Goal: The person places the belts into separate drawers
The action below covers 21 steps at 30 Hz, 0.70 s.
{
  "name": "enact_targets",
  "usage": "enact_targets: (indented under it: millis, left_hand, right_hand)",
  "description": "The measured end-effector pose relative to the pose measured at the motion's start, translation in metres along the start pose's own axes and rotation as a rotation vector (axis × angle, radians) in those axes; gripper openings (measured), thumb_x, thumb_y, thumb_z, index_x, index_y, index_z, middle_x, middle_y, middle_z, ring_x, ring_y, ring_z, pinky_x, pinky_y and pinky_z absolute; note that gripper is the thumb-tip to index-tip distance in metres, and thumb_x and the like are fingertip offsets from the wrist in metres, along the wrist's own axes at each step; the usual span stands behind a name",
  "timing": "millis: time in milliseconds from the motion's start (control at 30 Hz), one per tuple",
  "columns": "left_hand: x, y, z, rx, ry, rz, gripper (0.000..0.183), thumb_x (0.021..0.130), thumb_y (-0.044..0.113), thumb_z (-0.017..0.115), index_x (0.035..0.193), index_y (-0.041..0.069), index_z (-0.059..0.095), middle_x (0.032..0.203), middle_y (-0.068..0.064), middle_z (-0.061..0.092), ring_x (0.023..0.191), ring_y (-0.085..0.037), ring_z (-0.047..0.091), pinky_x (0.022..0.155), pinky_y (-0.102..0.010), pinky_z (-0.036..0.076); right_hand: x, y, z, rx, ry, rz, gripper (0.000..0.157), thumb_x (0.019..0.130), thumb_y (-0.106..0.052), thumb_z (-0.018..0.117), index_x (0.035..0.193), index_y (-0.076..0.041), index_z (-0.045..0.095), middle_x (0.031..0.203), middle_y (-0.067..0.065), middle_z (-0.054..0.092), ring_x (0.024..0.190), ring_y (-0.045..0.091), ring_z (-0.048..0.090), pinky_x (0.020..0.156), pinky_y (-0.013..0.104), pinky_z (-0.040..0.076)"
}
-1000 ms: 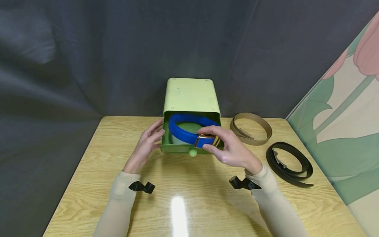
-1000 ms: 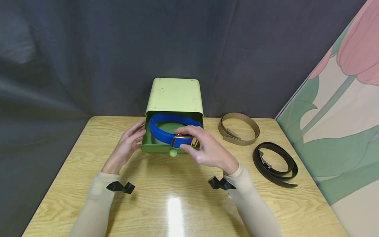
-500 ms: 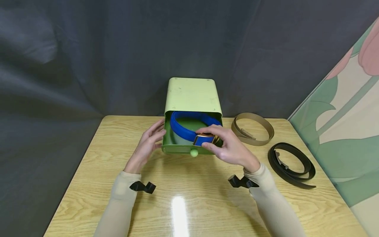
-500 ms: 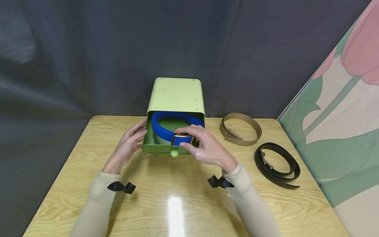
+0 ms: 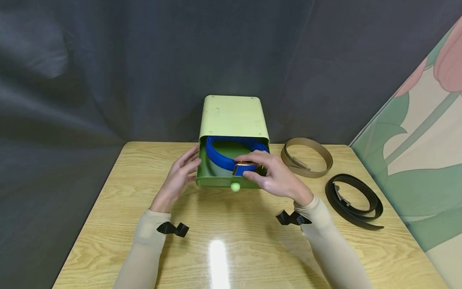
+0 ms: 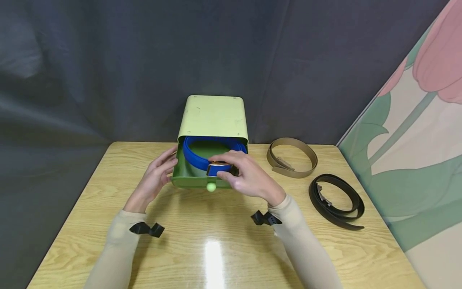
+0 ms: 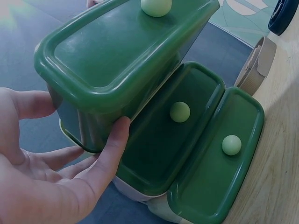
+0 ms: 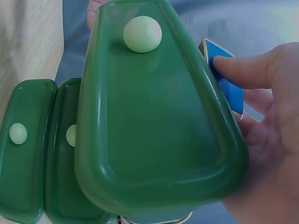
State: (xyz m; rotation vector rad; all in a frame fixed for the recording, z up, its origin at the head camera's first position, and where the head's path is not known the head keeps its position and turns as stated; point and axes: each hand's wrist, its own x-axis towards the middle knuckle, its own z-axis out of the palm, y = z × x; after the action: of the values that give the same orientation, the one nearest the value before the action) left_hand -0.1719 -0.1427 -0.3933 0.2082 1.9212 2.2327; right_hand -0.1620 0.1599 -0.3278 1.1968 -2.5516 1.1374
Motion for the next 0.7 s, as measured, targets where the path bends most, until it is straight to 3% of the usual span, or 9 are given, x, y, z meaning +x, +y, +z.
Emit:
enact_targets:
  millis: [200, 467, 567, 700]
  left_hand:
    - [-0.001, 0.000, 0.000, 0.008, -0.007, 0.005, 0.067, 0.112, 0.021, 0.051, 0.171, 0.011, 0.021, 0.174, -0.012, 0.033, 0.119, -0.003, 0.065, 0.091, -0.024, 0.059]
    - [-0.004, -0.002, -0.001, 0.006, -0.006, -0.006, 0.067, 0.112, 0.020, 0.051, 0.171, 0.011, 0.021, 0.175, -0.012, 0.031, 0.117, -0.001, 0.065, 0.090, -0.023, 0.059]
    - [-0.004, -0.001, -0.001, 0.000, -0.002, 0.001, 0.067, 0.112, 0.019, 0.051, 0.171, 0.011, 0.022, 0.175, -0.012, 0.032, 0.119, 0.000, 0.064, 0.091, -0.023, 0.059]
    - [-0.002, -0.002, -0.001, 0.002, -0.005, -0.007, 0.067, 0.112, 0.020, 0.051, 0.171, 0.011, 0.021, 0.175, -0.011, 0.031, 0.120, 0.000, 0.064, 0.091, -0.023, 0.059]
  right_hand:
    - [0.004, 0.002, 0.001, -0.021, -0.009, 0.014, 0.036, 0.099, -0.010, 0.072, 0.135, -0.015, 0.074, 0.118, 0.004, 0.076, 0.101, 0.019, 0.062, 0.082, 0.037, 0.050]
    - [0.010, 0.004, 0.001, 0.062, -0.066, 0.098, 0.043, 0.096, -0.011, 0.080, 0.138, -0.009, 0.071, 0.124, 0.004, 0.078, 0.107, 0.017, 0.074, 0.085, 0.030, 0.059]
    - [0.016, 0.006, 0.000, 0.049, -0.083, 0.114, 0.039, 0.094, -0.012, 0.083, 0.132, -0.011, 0.076, 0.116, 0.002, 0.081, 0.079, 0.010, 0.069, 0.069, 0.025, 0.053]
    - [0.021, 0.010, -0.002, 0.031, -0.111, 0.137, 0.036, 0.093, -0.014, 0.085, 0.128, -0.013, 0.079, 0.111, 0.002, 0.083, 0.050, 0.004, 0.042, 0.053, 0.023, 0.037]
